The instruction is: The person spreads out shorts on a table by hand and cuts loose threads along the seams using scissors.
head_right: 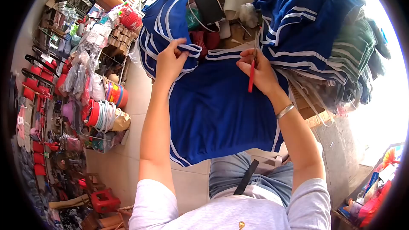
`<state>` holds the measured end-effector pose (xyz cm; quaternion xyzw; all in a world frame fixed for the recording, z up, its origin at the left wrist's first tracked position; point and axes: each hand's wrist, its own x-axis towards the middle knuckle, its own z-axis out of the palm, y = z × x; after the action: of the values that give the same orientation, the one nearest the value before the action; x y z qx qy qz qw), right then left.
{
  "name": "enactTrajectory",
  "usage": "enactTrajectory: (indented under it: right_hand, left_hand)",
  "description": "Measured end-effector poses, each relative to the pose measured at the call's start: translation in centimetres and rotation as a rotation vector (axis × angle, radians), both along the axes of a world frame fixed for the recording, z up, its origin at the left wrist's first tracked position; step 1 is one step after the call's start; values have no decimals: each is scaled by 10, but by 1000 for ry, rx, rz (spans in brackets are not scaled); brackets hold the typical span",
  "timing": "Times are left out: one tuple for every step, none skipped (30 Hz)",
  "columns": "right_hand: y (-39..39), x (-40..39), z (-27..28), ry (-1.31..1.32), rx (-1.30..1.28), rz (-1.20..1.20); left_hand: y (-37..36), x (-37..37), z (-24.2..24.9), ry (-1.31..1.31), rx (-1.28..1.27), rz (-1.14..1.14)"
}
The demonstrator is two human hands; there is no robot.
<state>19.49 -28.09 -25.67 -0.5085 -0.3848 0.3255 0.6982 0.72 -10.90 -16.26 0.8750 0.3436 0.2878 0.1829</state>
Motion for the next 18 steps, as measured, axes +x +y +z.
enactTrajectory:
  right_hand:
    - [0,0,-1,-9,4,-5]
    - [1,1,-1,-5,6,-5]
    - [1,1,-2,-32,-7,-27]
    - [2,0,-3,-65,-23,-47]
    - [2,0,-2,-60,-20,-43]
    - [1,0,-1,-66,-44,-42]
    - [1,-1,0,-73,-69,-42]
    - [1,-3,3,-74,-67,-41]
    - [-1,-5,5,-60,-52,-32]
    - [-3,-6,8,-54,-39,-27]
    - [-3,-7,9,-71,-42,-35]
    - [-1,-8,8,-89,-2,-6]
    - [0,-9,10,-110,34,23]
    - [4,-13,12,-117,66,26]
    - [12,-19,19,-139,49,18]
    - [22,-25,25,-192,131,-16]
    - [33,-31,32,-244,216,-44]
    - [45,-39,41,-262,205,-40]
  left_hand:
    - [3,-2,-4,4,2,0]
    - [6,-6,-7,-58,164,38]
    - [5,-8,-4,-111,330,72]
    - [2,-12,-1,-160,448,81]
    - [-1,-16,0,-206,542,99]
    - [-1,-21,1,-245,484,92]
    - [0,-25,0,-286,424,85]
    - [3,-27,-3,-287,427,86]
    - [8,-27,-11,-411,117,89]
    - [10,-25,-18,-533,-199,84]
    - [11,-20,-27,-592,-224,62]
    - [4,-13,-29,-623,-291,53]
    - [-2,-8,-32,-655,-361,43]
    - [-3,-5,-38,-688,-365,-13]
    - [-5,0,-41,-708,-384,-21]
    - [-9,4,-43,-756,-352,-84]
    - [-11,6,-44,-804,-315,-143]
    - [-12,5,-43,-797,-291,-148]
